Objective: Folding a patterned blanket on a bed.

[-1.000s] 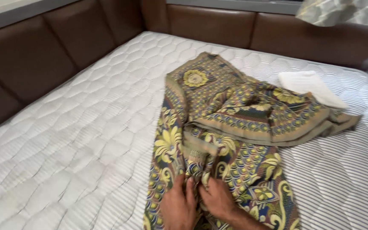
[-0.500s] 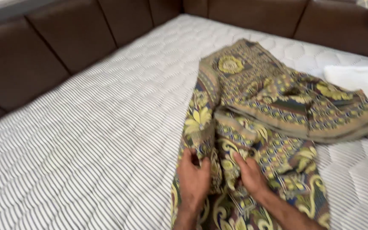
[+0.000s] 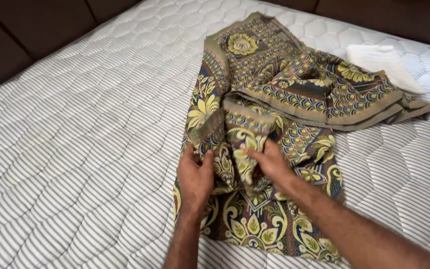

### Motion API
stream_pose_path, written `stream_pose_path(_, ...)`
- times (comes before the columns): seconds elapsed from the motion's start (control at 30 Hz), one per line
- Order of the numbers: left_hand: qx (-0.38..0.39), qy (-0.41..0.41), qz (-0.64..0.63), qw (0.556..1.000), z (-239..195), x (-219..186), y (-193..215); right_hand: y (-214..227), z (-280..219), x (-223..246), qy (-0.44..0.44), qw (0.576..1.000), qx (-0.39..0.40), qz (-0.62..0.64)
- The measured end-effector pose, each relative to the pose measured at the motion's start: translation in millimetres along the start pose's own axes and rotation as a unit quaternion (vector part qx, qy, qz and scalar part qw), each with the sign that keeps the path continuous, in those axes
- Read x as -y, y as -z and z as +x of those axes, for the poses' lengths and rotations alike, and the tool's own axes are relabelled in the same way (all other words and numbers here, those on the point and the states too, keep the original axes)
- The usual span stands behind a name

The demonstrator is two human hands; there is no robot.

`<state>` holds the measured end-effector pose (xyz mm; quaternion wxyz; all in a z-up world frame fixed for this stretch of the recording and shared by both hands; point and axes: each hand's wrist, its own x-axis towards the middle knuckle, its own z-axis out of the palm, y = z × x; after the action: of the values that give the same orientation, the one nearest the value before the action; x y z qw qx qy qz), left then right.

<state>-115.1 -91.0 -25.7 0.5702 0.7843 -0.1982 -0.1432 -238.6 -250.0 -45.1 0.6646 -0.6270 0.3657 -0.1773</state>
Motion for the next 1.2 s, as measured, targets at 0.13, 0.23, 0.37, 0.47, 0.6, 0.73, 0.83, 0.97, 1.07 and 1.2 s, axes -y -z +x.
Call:
stream_pose_path(0.13, 0.001, 0.014, 0.013, 1.0, -7.5, -25.9, 11.5, 32.6, 27.3, 4.5, 0.036, 0.999, -0.016, -0.036)
stream_pose_path(0.23, 0.03, 0.078, 0.054, 0.995, 0.2, -14.2, 2.2, 33.0, 25.2, 29.8, 0.112, 0.977, -0.082, -0.16)
stream_pose_path(0.37, -0.012, -0.062, -0.024, 0.998, 5.7, 6.0, -7.5, 2.9, 2.9, 72.9, 0.139, 0.973, -0.1, -0.158)
stream_pose_path(0.47, 0.013, 0.018, -0.116, 0.993, -1.2, -20.6, 4.7, -33.0, -14.0, 89.3, 0.125, 0.976, -0.101, -0.145)
stream_pose_path(0.6, 0.022, 0.049, -0.195, 0.979, -2.9, -25.4, 10.7, -68.2, -26.4, 64.2, 0.336, 0.896, -0.012, -0.291)
stream_pose_path(0.73, 0.017, 0.068, -0.163, 0.984, -10.2, -11.0, 5.9, -78.4, -44.7, 49.3, 0.354, 0.842, 0.04, -0.404)
stream_pose_path(0.83, 0.0, 0.034, -0.107, 0.994, -12.4, -4.5, -1.2, -74.0, -49.9, 36.1, 0.304, 0.844, 0.036, -0.44)
stream_pose_path(0.97, -0.012, 0.045, -0.107, 0.993, -8.5, -4.2, -2.8, -61.5, -49.1, 16.5, 0.321, 0.856, 0.03, -0.403)
stream_pose_path(1.07, -0.01, 0.082, -0.071, 0.994, -7.2, -10.4, 1.1, -51.6, -45.7, 9.6, 0.331, 0.868, 0.032, -0.37)
stream_pose_path(1.2, -0.031, 0.059, -0.069, 0.995, -14.2, -33.0, 10.4, -39.8, -47.9, 16.5, 0.35, 0.854, 0.016, -0.384)
